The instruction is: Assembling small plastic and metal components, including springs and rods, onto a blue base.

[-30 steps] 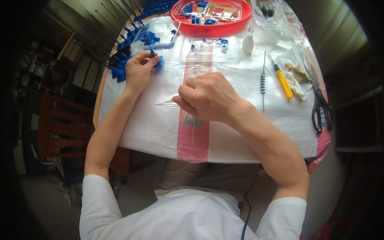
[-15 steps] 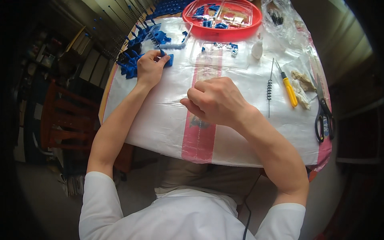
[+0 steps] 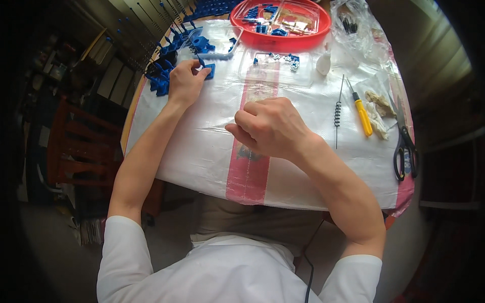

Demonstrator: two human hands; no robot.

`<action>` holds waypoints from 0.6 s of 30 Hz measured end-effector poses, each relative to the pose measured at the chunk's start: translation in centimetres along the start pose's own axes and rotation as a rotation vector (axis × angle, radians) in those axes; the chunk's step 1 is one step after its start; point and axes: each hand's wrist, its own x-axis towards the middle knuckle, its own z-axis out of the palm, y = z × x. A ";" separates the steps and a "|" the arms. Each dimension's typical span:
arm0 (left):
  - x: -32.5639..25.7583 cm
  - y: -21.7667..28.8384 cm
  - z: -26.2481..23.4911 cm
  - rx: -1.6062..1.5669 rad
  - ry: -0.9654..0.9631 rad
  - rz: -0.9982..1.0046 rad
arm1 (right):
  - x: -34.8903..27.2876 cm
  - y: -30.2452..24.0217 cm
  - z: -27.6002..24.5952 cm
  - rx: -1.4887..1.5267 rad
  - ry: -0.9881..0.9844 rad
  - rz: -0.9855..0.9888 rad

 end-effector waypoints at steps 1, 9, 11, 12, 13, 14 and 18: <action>-0.5 0.2 -0.3 -0.001 0.021 0.022 | -0.1 0.1 0.0 -0.011 -0.008 0.003; -8.9 2.1 -8.7 -0.056 -0.240 0.128 | -0.1 -0.2 -0.2 -0.034 -0.042 0.029; -9.4 1.1 -9.6 -0.031 -0.223 0.079 | 0.0 -0.2 0.0 -0.026 -0.038 0.025; -9.6 0.6 -9.9 -0.019 -0.213 0.053 | 0.1 -0.3 0.1 -0.021 -0.037 0.020; -9.2 -0.1 -10.0 0.033 -0.183 0.073 | 0.1 -0.4 0.1 -0.021 -0.051 0.022; -8.7 -0.6 -9.8 0.093 -0.159 0.096 | 0.0 -0.4 0.2 -0.024 -0.065 0.026; -6.2 -1.6 -8.5 0.299 -0.146 0.141 | -0.2 -0.5 0.3 -0.003 -0.098 0.026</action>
